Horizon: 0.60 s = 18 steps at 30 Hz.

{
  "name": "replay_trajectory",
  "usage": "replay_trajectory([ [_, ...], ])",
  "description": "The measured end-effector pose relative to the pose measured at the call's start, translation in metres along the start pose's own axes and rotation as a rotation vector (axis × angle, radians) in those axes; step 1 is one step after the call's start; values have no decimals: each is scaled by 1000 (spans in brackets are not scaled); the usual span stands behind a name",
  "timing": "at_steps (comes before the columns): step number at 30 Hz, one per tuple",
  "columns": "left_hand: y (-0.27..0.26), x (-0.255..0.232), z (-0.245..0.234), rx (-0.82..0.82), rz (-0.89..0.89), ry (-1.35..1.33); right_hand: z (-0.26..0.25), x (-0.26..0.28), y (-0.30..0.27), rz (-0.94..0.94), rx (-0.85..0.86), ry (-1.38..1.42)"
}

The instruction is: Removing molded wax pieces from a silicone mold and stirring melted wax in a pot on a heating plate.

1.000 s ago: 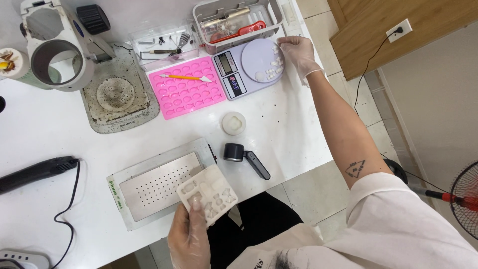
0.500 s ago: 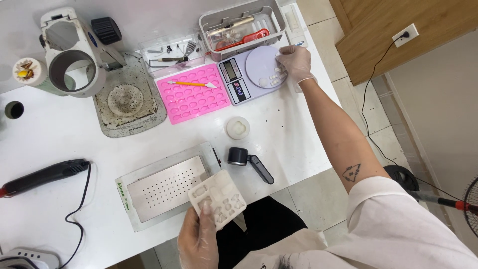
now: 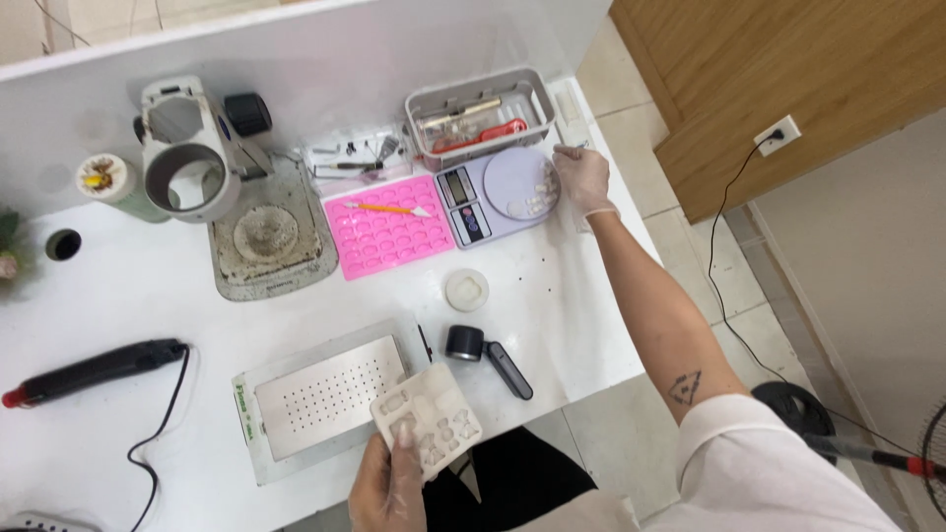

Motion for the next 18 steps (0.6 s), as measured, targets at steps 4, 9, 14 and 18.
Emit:
replay_trajectory([
  [4, 24, 28, 6, -46, 273, -106, -9, 4, -18, -110, -60, 386],
  [9, 50, 9, 44, 64, 390, -460, -45, 35, -129, -9, 392, 600],
  [14, 28, -70, 59, 96, 469, -446, -73, 56, -230, 151, 557, 881],
  [18, -9, -118, 59, 138, 494, -501, -92, 67, -287, 360, 738, 1422],
])
Point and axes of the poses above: each hand's wrist, its own y-axis towards the middle knuckle, its own z-axis out of the palm, x = y × z, the point moved 2 cm from there along y, towards the middle knuckle, and after that the axes turned 5 degrees about z, right-handed, at the moved point
